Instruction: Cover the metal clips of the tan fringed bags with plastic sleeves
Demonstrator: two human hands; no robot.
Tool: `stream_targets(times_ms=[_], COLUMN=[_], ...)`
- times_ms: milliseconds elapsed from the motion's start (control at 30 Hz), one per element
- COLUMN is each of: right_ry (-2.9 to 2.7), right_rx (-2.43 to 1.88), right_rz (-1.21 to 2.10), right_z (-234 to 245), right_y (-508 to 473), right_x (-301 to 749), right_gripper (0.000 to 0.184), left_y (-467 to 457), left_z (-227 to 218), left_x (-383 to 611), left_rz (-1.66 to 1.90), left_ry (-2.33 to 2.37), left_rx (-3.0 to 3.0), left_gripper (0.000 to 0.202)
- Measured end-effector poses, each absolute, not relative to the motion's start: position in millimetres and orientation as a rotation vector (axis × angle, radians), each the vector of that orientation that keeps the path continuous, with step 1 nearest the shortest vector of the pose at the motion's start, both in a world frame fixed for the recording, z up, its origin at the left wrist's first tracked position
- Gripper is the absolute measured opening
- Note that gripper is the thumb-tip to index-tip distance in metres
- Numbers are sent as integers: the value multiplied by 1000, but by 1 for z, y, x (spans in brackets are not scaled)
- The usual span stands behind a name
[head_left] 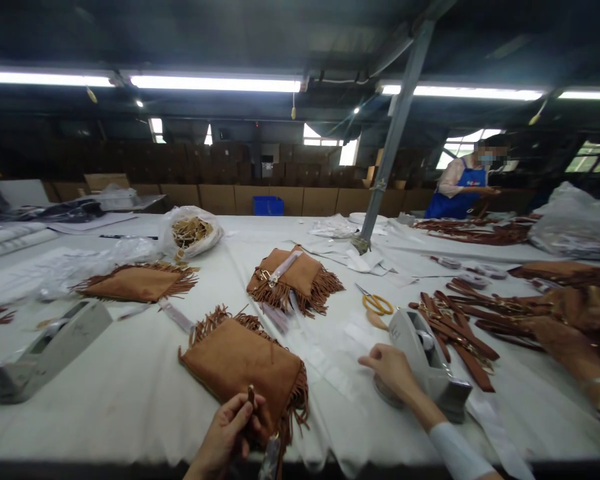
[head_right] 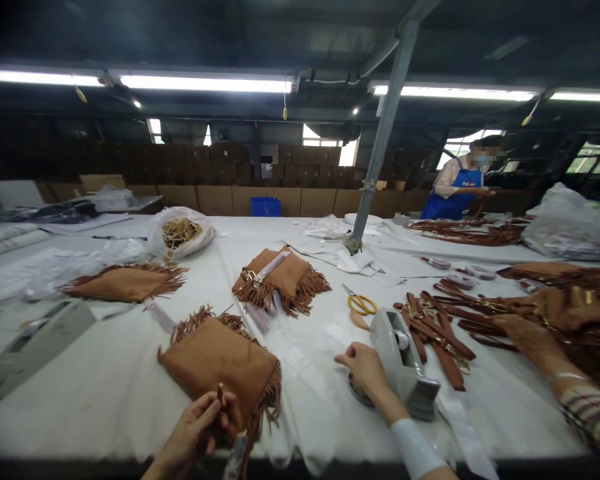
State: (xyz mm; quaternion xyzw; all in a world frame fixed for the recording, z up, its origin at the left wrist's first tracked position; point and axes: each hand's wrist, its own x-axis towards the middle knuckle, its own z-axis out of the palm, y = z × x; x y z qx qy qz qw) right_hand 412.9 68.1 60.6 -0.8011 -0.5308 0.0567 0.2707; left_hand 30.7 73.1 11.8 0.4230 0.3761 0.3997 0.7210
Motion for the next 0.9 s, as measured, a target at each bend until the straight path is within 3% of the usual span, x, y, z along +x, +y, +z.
stream_targets(times_ms=[200, 367, 600, 767, 900], right_ry=[-1427, -935, -306, -211, -315], right_rx=[-2029, -1674, -905, -776, -912], right_rz=[340, 418, 1159, 1299, 1292], right_z=[62, 75, 70, 55, 42], right_y=[62, 63, 68, 65, 57], right_x=[425, 400, 256, 190, 166], right_gripper=[5, 19, 45, 53, 49], left_y=[76, 75, 70, 67, 65], left_z=[7, 11, 22, 27, 28], left_x=[31, 29, 26, 24, 25], left_rz=[849, 836, 880, 872, 881], left_ry=[841, 825, 766, 737, 708], left_rx=[943, 930, 910, 931, 939], left_gripper=[47, 46, 44, 47, 38])
